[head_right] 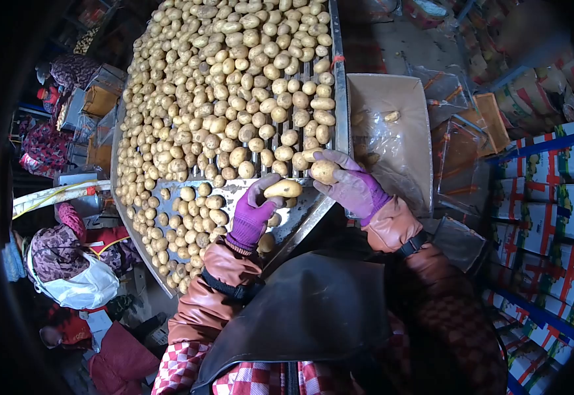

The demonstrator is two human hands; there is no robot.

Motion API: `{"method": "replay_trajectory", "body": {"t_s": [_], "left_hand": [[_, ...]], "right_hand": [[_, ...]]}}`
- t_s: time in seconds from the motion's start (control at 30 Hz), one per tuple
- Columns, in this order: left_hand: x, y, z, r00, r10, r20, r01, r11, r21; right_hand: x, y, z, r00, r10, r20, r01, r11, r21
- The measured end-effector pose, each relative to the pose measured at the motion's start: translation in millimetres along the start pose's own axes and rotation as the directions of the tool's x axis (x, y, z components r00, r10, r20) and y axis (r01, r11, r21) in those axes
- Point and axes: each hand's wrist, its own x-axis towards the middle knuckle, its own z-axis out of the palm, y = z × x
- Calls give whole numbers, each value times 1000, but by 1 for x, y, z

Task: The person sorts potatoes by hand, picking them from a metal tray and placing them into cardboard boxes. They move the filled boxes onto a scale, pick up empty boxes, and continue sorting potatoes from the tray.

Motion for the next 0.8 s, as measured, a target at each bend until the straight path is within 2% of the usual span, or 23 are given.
{"method": "replay_trajectory", "body": {"t_s": [0.03,0.13,0.23,0.3,0.37,0.4,0.43,0.5,0.53,0.57,0.6,0.63,0.67,0.7,0.73,0.77,0.8], "left_hand": [[2,0,2,1000,-24,-10,24,1000,-1],[6,7,7,996,-88,-31,88,996,-25],[11,4,14,1000,-22,-9,22,1000,20],[13,2,21,1000,-20,16,19,994,111],[14,5,33,998,-40,58,27,977,211],[14,3,35,992,55,114,-81,967,243],[18,4,34,968,162,190,-213,932,293],[21,-3,22,944,180,275,-284,870,404],[18,-9,13,950,189,247,-296,795,529],[14,-29,-3,990,42,133,-108,831,545],[10,-26,-13,977,156,144,-212,733,647],[6,-49,-38,926,290,243,-365,520,772],[-12,-70,-61,933,261,248,-307,217,927],[-25,-92,-84,950,198,241,-284,230,931],[-33,-87,-93,956,156,250,-290,338,895],[-49,-96,-103,963,163,212,-242,192,951],[-55,-98,-115,968,176,181,-227,293,929]], "right_hand": [[-1,-2,0,1000,-7,-12,7,1000,-30],[-1,1,-22,979,121,-163,-126,992,-23],[-9,-13,-8,912,334,-239,-394,875,-282],[-11,-15,16,909,368,-196,-415,839,-353],[-14,-10,25,941,315,-123,-338,882,-327],[-14,-7,20,952,296,-75,-304,898,-317],[-13,-7,19,956,274,-101,-292,907,-303],[-20,-22,16,936,321,-147,-352,880,-318],[-26,-26,5,933,306,-187,-346,906,-244],[-33,-28,-5,929,293,-225,-333,928,-168],[-43,-42,5,900,244,-360,-313,939,-145],[-48,-52,4,856,208,-474,-302,944,-130],[-54,-54,-28,860,178,-479,-177,983,46],[-62,-61,-64,860,149,-488,-45,975,217],[-71,-85,-82,829,77,-554,70,968,240],[-77,-114,-100,787,13,-617,184,949,254],[-84,-145,-128,727,-267,-632,281,956,-81]]}}
